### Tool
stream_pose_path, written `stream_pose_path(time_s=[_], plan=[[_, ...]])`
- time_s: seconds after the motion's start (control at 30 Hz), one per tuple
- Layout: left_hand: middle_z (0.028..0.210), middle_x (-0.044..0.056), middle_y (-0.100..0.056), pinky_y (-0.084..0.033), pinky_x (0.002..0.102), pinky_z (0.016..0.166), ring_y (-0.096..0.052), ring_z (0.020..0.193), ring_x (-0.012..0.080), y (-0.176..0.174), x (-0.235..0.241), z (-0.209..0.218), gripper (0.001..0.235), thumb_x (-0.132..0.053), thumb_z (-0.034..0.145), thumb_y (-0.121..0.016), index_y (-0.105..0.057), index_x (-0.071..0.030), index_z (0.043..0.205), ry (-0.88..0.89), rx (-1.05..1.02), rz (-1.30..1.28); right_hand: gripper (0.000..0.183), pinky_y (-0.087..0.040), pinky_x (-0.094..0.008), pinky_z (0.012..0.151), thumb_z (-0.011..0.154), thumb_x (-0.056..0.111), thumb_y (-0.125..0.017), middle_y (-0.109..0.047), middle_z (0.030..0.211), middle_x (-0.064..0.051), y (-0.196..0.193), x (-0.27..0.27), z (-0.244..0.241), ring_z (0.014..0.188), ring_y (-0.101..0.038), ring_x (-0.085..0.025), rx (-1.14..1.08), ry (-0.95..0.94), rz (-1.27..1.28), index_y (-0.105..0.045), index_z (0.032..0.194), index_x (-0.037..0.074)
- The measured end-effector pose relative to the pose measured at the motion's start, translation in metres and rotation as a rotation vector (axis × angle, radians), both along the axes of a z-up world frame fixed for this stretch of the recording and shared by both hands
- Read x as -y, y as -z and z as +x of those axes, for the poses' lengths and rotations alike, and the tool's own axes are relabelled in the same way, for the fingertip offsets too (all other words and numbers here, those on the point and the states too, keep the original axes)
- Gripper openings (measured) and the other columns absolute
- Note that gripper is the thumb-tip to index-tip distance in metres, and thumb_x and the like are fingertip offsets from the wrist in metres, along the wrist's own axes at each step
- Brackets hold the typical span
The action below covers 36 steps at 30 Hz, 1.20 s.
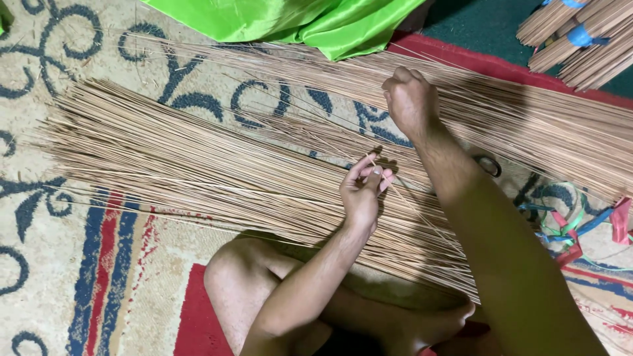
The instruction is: Organizing and bundling thin wooden sticks on the floor using scissors
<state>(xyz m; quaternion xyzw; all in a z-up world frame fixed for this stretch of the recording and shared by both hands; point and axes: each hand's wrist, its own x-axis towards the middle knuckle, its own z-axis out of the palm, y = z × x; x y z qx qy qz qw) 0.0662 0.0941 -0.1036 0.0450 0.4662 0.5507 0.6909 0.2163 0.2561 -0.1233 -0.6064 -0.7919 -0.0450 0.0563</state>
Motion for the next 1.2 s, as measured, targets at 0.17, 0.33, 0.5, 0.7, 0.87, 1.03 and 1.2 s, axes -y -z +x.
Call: stream_pose_path(time_s=[0.17,0.33,0.5,0.7,0.87,1.03,1.2], plan=[[0.093,0.017,-0.061,-0.066,0.048,0.087,-0.075,0.089,0.0322,-0.006,-0.001,0.000,0.032,0.009,0.098,-0.059,-0.067,0.002,0.128,-0.010,-0.016,0.023,0.014,-0.057,-0.024,0.065,0.083,0.025,-0.078,-0.056,0.087,0.003,0.003,0.001,-0.005,0.086,-0.062,-0.015,0.124,-0.039,0.203,-0.067,0.077,0.019],[0.092,0.018,-0.059,-0.066,0.050,0.086,-0.075,0.089,0.0336,-0.004,-0.001,-0.001,0.032,0.010,0.097,-0.059,-0.066,0.004,0.128,-0.014,-0.035,0.036,0.016,-0.058,-0.026,0.067,0.080,0.023,-0.077,-0.057,0.091,0.001,0.021,-0.005,0.003,0.089,-0.063,-0.016,0.114,-0.033,0.236,-0.063,0.081,0.015],[0.095,0.015,-0.060,-0.067,0.046,0.086,-0.075,0.089,0.0297,-0.006,0.000,-0.001,0.031,0.009,0.098,-0.059,-0.066,0.002,0.128,-0.008,-0.010,0.018,0.009,-0.058,-0.039,0.071,0.086,0.008,-0.075,-0.055,0.090,-0.008,0.032,-0.003,0.015,0.089,-0.063,-0.030,-0.243,-0.033,0.049,-0.066,0.088,0.007],[0.096,0.015,-0.061,-0.067,0.043,0.085,-0.075,0.090,0.0286,-0.002,-0.001,0.001,0.031,0.008,0.098,-0.059,-0.067,0.001,0.128,-0.025,-0.015,0.010,0.011,-0.054,-0.041,0.074,0.087,0.002,-0.074,-0.058,0.086,-0.010,0.026,0.038,0.005,0.085,-0.064,-0.035,-0.443,-0.069,-0.010,-0.067,0.093,0.005],[0.096,0.014,-0.061,-0.067,0.044,0.086,-0.075,0.090,0.0284,0.004,0.004,-0.005,0.030,0.008,0.098,-0.059,-0.065,0.001,0.127,-0.058,-0.040,0.030,0.009,-0.055,-0.041,0.077,0.089,0.006,-0.072,-0.067,0.088,-0.011,-0.025,0.099,-0.014,0.087,-0.068,-0.034,-0.503,-0.076,-0.156,-0.075,0.098,0.006],[0.096,0.013,-0.061,-0.067,0.047,0.087,-0.075,0.091,0.0290,-0.002,0.016,-0.021,0.029,0.008,0.098,-0.058,-0.065,0.001,0.126,-0.071,-0.058,0.057,0.018,-0.053,-0.047,0.077,0.102,0.010,-0.059,-0.068,0.089,-0.018,-0.082,0.184,-0.030,0.089,-0.068,-0.041,-0.652,0.056,-0.185,-0.075,0.107,0.006],[0.097,0.010,-0.062,-0.067,0.043,0.088,-0.075,0.090,0.0251,0.017,0.030,-0.026,0.030,0.007,0.099,-0.058,-0.061,0.001,0.128,-0.102,-0.050,0.093,0.020,-0.055,-0.048,0.075,0.099,0.017,-0.054,-0.070,0.076,-0.018,-0.116,0.267,-0.024,0.085,-0.071,-0.044,-0.662,0.140,-0.489,-0.072,0.096,0.010]])
